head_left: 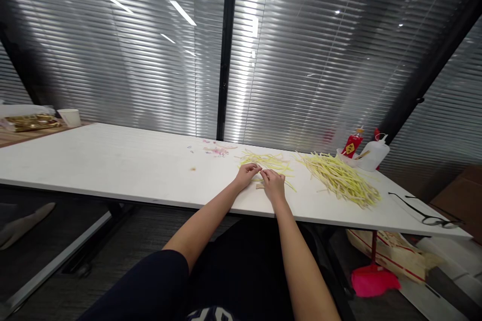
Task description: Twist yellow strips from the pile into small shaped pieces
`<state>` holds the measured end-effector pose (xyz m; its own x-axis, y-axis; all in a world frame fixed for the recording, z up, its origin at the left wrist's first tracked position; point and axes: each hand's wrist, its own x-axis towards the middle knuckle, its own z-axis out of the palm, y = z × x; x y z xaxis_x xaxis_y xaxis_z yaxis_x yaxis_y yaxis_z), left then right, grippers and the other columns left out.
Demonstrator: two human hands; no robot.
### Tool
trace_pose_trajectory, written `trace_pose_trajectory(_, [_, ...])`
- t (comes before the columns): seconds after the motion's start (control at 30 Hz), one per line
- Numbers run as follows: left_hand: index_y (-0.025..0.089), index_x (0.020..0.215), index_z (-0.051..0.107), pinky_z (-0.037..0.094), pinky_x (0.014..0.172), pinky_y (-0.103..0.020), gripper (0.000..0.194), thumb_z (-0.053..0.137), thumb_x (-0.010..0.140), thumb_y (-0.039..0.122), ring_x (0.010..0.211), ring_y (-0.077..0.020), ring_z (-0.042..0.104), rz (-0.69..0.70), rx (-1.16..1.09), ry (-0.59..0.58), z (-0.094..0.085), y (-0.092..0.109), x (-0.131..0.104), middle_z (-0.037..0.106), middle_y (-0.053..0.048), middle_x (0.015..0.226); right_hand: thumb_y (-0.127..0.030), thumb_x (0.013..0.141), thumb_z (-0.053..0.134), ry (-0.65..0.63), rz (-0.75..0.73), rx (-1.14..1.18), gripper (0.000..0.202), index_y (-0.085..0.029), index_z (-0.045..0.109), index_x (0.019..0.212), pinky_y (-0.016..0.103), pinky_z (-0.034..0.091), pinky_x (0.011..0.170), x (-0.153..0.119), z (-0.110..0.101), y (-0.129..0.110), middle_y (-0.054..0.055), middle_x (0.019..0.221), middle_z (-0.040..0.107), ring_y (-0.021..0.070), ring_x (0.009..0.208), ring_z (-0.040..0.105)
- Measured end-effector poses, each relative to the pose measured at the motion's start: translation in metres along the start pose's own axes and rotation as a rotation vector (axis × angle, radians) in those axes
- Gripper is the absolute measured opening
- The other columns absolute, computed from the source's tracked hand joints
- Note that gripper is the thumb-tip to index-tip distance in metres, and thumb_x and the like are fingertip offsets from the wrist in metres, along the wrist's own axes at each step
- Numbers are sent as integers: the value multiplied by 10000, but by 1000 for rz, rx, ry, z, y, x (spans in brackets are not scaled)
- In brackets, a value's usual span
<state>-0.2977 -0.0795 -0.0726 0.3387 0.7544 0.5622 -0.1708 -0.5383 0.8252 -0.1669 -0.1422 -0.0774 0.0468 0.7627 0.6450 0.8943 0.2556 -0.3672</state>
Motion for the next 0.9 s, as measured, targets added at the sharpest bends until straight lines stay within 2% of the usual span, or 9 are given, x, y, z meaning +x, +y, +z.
trace_pose_trajectory(0.27, [146, 709, 667, 430, 721, -286, 292, 608, 753, 428, 735, -162, 556, -20, 37, 40, 0, -4, 1, 622, -35, 706, -363, 975, 311, 3, 20, -8, 378, -193, 638, 890, 286, 210, 709, 0, 3, 3, 56, 920, 674, 176, 872, 561])
trace_pose_trajectory(0.5, [149, 638, 633, 428, 704, -285, 302, 604, 752, 427, 696, -152, 541, -27, 59, 39, 0, -6, 1, 589, -20, 646, -357, 964, 335, 1, 37, 9, 362, -192, 629, 833, 285, 217, 732, -1, 1, 1, 42, 844, 681, 167, 815, 565])
trace_pose_trajectory(0.9, [162, 638, 572, 419, 658, -250, 307, 603, 732, 453, 660, -129, 512, -92, -29, 180, -2, -4, 3, 517, 9, 622, -327, 944, 356, 41, 76, 110, 304, -199, 614, 847, 276, 253, 730, 1, 2, 2, 22, 875, 671, 161, 830, 570])
